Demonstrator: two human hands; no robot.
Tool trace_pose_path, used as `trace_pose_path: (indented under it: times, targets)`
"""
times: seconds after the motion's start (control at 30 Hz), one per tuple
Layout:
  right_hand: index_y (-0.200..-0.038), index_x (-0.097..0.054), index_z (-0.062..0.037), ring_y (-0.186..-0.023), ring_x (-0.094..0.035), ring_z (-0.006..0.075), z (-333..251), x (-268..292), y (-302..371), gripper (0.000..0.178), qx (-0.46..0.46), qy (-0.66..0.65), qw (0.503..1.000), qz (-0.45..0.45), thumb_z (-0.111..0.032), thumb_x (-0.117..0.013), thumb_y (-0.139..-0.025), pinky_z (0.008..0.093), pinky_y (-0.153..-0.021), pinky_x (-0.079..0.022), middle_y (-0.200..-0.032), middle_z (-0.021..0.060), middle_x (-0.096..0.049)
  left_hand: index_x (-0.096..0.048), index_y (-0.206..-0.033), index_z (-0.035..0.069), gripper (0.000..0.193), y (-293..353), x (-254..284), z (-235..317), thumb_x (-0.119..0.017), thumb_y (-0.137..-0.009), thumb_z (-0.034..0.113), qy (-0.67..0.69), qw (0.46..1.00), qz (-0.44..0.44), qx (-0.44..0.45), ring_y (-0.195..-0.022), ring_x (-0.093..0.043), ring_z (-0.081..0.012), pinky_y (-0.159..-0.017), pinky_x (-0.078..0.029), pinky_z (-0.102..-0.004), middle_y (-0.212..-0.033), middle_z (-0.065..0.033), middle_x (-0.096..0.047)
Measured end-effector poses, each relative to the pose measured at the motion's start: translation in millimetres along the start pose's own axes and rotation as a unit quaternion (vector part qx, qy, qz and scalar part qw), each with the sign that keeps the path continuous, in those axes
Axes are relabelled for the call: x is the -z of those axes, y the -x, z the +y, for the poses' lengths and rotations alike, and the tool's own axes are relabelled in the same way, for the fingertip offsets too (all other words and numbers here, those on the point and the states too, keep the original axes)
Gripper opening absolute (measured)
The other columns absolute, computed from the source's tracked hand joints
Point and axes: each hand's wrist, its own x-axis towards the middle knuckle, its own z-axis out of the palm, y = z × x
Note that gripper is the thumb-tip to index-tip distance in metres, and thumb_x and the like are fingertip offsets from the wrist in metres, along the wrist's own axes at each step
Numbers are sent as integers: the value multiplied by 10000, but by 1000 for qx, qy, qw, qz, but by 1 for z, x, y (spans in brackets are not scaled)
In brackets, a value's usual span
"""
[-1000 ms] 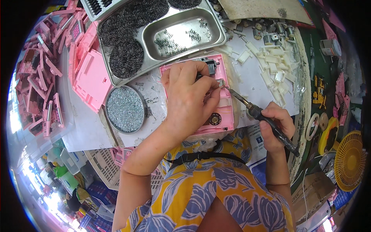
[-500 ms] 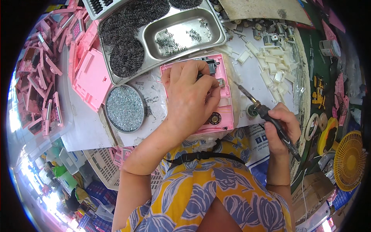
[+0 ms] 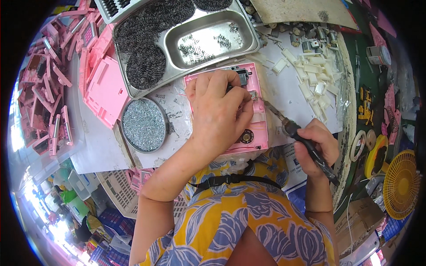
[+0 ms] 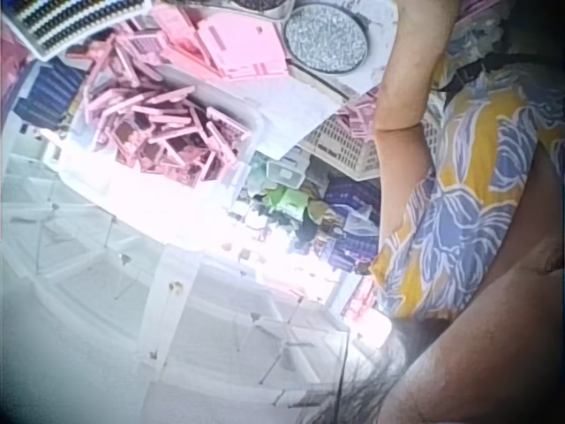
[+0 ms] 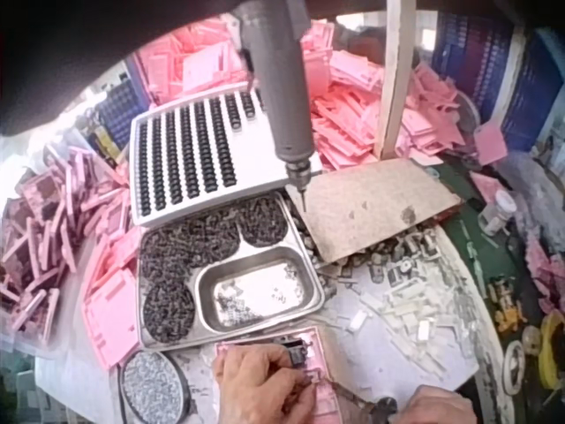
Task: Assembling the internal electronic components and soldering wires for a pink toy device at a factory workbench.
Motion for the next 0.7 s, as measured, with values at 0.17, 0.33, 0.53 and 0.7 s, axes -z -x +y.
trace_pose_path:
  times: [0.17,0.33,0.53,0.7]
  targets:
    - [-993,-675,36,-583,-521,163,1,7,4,223,-9,-5,1000,8,-61,-777,-819,270,-521,-379,-696,76,-599,-690,-797,115,169,0,-1,0,-813,-683,134,-1,1000,3,-2,-934,-520,-261,-823,-339,-408,-954,-28,-561]
    - [-1017,-670,37,-590,-504,152,1,11,6,238,-15,-14,1000,24,-64,-774,-829,265,-526,-362,-711,72,-592,-701,-805,113,165,-1,1,2,-811,-684,132,-10,1000,-1,0,-935,-522,-263,-822,-341,-409,-957,-30,-563]
    - [-1032,-666,34,-596,-499,149,2,17,6,245,-7,-18,999,36,-64,-773,-834,266,-529,-352,-722,70,-592,-711,-816,111,158,-1,2,3,-812,-698,142,-20,1000,3,-1,-944,-521,-263,-832,-340,-411,-965,-35,-563]
    - [-1030,-665,33,-599,-510,152,2,19,5,240,-8,-10,999,34,-61,-770,-836,268,-532,-362,-725,76,-600,-708,-834,110,157,-1,3,5,-807,-718,152,-29,1000,-10,3,-957,-514,-266,-844,-338,-421,-972,-39,-560]
